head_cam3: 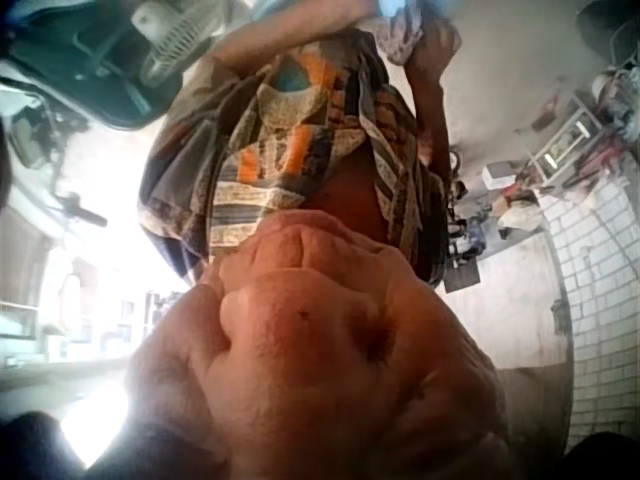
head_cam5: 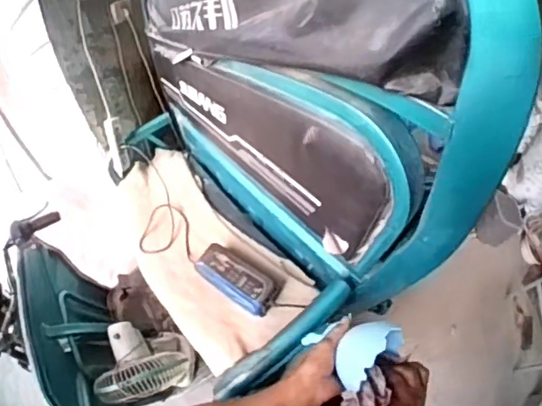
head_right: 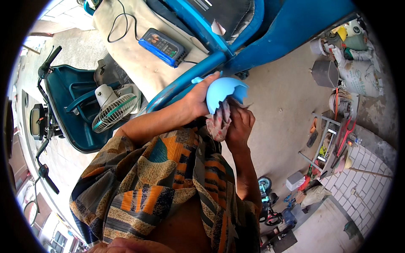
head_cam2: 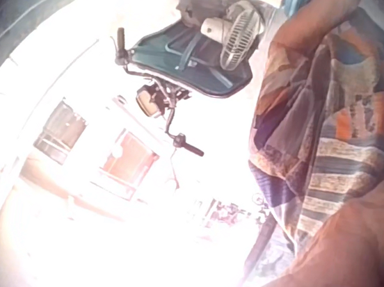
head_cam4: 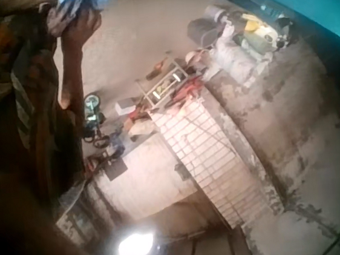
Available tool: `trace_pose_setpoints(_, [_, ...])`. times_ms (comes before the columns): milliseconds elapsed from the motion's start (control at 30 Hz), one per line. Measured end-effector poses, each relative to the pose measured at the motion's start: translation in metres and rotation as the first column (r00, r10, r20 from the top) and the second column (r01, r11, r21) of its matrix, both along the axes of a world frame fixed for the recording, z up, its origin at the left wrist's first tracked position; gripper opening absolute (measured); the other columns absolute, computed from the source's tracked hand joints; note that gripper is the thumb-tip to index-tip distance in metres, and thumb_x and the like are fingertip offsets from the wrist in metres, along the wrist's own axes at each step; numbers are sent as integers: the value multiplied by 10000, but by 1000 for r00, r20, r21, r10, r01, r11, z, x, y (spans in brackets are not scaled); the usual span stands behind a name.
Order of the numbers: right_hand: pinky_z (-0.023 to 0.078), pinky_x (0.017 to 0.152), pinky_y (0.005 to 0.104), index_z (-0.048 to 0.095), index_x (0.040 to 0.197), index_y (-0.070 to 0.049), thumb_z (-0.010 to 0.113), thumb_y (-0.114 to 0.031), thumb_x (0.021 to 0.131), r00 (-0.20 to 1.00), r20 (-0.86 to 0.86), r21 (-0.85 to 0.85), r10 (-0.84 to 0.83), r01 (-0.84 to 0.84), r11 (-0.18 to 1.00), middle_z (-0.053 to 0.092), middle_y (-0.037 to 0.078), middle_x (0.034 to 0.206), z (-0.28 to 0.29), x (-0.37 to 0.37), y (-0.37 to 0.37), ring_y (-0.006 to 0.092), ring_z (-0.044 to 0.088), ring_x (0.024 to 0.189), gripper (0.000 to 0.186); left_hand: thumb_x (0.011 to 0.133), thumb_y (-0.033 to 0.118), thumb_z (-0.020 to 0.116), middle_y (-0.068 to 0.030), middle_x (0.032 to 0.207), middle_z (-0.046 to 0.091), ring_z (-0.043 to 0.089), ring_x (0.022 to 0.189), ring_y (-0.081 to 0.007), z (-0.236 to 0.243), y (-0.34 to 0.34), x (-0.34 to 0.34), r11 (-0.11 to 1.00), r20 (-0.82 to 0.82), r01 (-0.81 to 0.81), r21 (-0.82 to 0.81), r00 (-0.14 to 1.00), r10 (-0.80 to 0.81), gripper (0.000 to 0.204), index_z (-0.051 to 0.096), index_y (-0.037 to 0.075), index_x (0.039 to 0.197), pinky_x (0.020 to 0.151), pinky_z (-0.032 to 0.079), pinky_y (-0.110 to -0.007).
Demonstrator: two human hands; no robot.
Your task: The person wipes a battery charger and a blue plastic funnel with a cloth, manipulates wiring components inside the frame of an electric tricycle by hand, and connects the charger to a power strip.
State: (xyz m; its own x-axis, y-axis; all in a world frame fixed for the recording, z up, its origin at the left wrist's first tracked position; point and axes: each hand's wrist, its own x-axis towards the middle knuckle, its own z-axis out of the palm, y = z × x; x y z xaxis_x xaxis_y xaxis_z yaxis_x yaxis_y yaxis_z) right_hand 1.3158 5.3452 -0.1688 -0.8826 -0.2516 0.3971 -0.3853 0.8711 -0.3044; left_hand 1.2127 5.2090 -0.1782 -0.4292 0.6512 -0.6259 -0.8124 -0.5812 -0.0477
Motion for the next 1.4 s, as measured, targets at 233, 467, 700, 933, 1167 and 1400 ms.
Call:
trace_pose_setpoints(233, [386,915,432,516,1158,33,695,-93,760,985,22,-529,-171,157,834,547,153,1110,-8,9,-9,343,518,1007,454,830,644,498,-155,1353,435,382,1267,-343,-3,-7,9,969,-171,20,246,985,24,766,399,102,1362,1070,265,-531])
trace_pose_setpoints(467, [333,960,416,583,1102,8,607,-158,831,999,-8,-223,-41,39,974,585,158,1111,27,1,-27,297,539,1083,319,853,505,553,-118,1078,619,560,960,-269,-14,-1,14,983,-19,-1,184,1000,4,469,590,95,1076,912,445,-424])
trace_pose_setpoints(700, [321,995,466,615,1089,-47,661,-333,807,998,42,264,47,-57,963,594,91,1174,15,16,14,218,547,1089,404,908,505,463,-101,989,638,581,905,-254,-25,5,26,994,-14,100,34,995,-100,448,585,91,1027,841,468,-418])
trace_pose_setpoints(933, [444,893,397,470,1207,58,677,25,771,962,91,-272,-257,272,923,550,197,1167,5,20,30,345,553,1024,484,802,488,642,-180,1125,583,608,940,-328,-2,-37,30,852,-659,145,-503,573,-487,733,405,12,1307,923,432,-446])
trace_pose_setpoints(1167, [490,749,307,543,1124,57,677,-25,811,963,270,-472,-27,157,867,640,143,996,30,22,-8,197,624,874,351,594,309,846,-246,1346,406,430,1225,-409,16,-48,17,665,-633,-329,-670,-215,-744,1052,246,63,1423,1036,361,-475])
trace_pose_setpoints(1400, [495,637,290,593,999,42,675,-45,812,819,570,-553,69,320,770,645,117,846,55,25,-10,194,636,709,221,573,304,864,-286,1356,390,449,1222,-394,10,-54,18,741,-741,-19,-671,28,-671,1092,248,-34,1410,1045,369,-428])
